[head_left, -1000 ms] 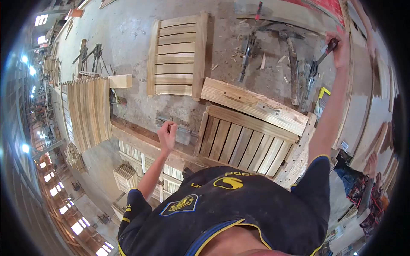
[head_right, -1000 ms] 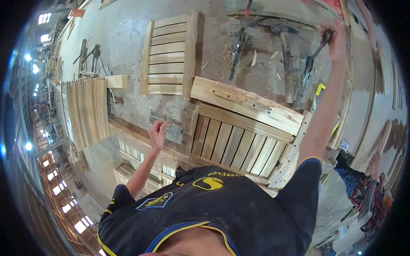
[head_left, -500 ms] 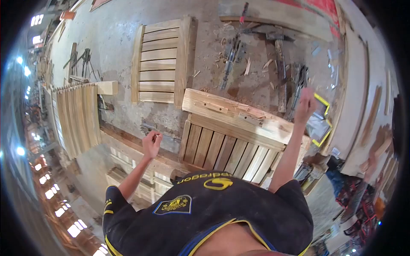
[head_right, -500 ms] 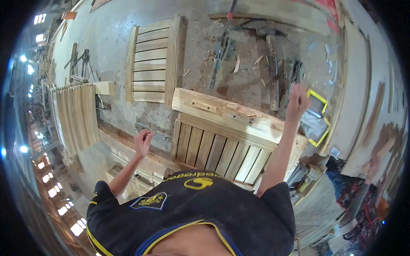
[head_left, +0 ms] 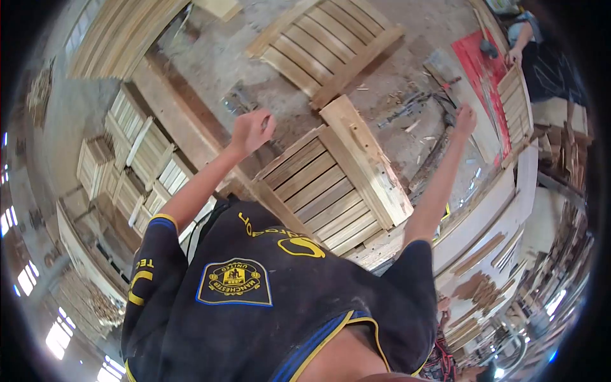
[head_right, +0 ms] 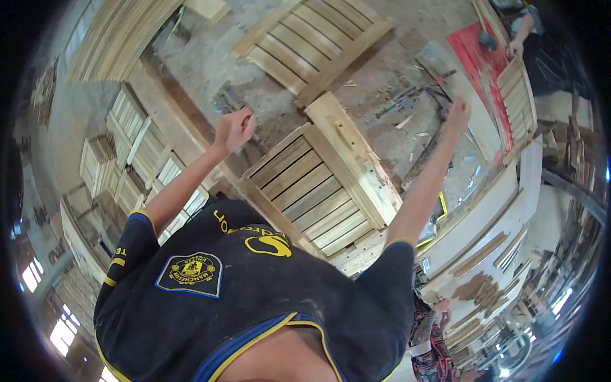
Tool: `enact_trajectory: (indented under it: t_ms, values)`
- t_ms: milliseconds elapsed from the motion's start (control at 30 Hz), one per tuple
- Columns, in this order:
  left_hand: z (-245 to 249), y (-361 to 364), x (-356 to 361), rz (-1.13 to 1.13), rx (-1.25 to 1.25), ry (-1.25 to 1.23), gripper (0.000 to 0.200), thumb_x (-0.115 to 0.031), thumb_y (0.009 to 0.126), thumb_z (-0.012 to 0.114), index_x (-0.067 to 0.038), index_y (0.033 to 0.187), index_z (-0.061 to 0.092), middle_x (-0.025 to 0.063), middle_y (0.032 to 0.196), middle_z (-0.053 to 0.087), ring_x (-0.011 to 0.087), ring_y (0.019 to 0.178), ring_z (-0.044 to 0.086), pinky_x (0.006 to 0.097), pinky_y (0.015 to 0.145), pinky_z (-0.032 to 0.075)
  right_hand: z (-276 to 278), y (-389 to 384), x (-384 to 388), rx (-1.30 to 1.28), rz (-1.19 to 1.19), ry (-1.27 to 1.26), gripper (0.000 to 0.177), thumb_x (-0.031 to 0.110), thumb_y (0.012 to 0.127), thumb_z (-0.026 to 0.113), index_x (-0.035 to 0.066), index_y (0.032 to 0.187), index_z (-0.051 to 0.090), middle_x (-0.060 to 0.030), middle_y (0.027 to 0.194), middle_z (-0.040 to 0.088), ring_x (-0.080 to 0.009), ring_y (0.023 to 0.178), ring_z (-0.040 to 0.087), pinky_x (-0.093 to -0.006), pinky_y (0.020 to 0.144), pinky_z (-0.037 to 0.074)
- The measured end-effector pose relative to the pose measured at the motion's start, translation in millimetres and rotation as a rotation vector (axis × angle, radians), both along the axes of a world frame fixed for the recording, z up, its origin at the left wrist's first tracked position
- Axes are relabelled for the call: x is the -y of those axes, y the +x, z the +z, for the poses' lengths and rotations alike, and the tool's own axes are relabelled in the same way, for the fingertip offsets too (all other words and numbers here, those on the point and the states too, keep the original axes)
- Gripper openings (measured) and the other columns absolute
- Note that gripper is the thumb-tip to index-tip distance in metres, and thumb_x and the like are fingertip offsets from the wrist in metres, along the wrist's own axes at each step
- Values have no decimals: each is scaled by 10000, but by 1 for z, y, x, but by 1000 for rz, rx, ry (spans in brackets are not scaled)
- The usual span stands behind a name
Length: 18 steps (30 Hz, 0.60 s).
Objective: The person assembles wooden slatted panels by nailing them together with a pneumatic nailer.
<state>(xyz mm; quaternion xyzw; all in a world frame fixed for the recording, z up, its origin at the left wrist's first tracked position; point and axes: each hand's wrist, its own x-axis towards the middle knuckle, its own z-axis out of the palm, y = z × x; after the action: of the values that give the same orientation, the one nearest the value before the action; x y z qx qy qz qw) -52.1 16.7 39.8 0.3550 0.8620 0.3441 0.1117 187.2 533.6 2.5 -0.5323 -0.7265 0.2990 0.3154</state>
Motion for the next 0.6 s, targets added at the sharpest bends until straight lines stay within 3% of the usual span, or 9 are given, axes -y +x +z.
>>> enact_trajectory:
  t_ms: [33, 67, 133, 200, 400, 500, 567, 600]
  values:
    - [-2, -3, 1, -19, -15, -3, 161, -173, 807, 583, -43, 713, 579, 159, 628, 584, 332, 587, 595, 390, 524, 460, -25, -9, -42, -55, -49, -3, 375, 439, 868, 545, 69, 823, 587, -68, 743, 571, -162, 653, 508, -295, 593, 389]
    - [-5, -6, 2, -4, -25, 0, 161, -173, 807, 583, -43, 713, 579, 159, 628, 584, 332, 587, 595, 390, 524, 460, -28, -21, -54, -64, -35, -1, 375, 439, 868, 545, 69, 823, 587, -68, 743, 571, -162, 653, 508, -295, 593, 389]
    - [-9, -3, 1, 20, -47, -2, 167, -168, 802, 580, -43, 690, 566, 162, 627, 583, 341, 598, 597, 399, 528, 462, -26, -53, -80, -461, -165, -607, 584, 464, 832, 598, 8, 1191, 530, -126, 1075, 576, -232, 886, 549, -372, 835, 429]
    - [-9, -1, 0, 19, -112, 27, 165, -153, 798, 582, -48, 673, 557, 155, 604, 572, 340, 583, 592, 406, 522, 459, -40, -67, -91, -636, -151, -625, 748, 498, 804, 625, -9, 1310, 409, -141, 1203, 521, -256, 945, 548, -389, 867, 427]
    - [1, -6, -3, -4, -98, 72, 164, -116, 786, 616, -50, 653, 547, 140, 548, 535, 311, 494, 559, 389, 463, 429, -25, -70, -84, -626, -268, -728, 934, 620, 750, 604, 30, 1401, 288, -159, 1185, 503, -209, 940, 523, -371, 799, 413]
    - [-1, -6, -5, -1, -61, 70, 161, -103, 788, 627, -42, 654, 560, 139, 531, 525, 294, 460, 548, 372, 440, 411, -18, -67, -84, -523, -271, -762, 955, 702, 723, 559, 33, 1371, 350, -152, 1171, 502, -205, 917, 511, -382, 754, 398]
    - [0, -5, -3, -10, -56, 62, 158, -98, 785, 630, -40, 655, 562, 138, 524, 523, 291, 449, 543, 370, 432, 405, -10, -63, -85, -668, -299, -803, 850, 722, 771, 482, 24, 1255, 481, -134, 1045, 562, -205, 830, 522, -380, 695, 392]
    - [1, -5, -3, -6, -35, 30, 156, -101, 788, 628, -40, 659, 564, 138, 531, 528, 295, 460, 547, 372, 443, 411, -1, -61, -77, -657, -309, -805, 850, 722, 771, 482, 24, 1255, 481, -134, 1045, 562, -205, 830, 522, -380, 695, 392]
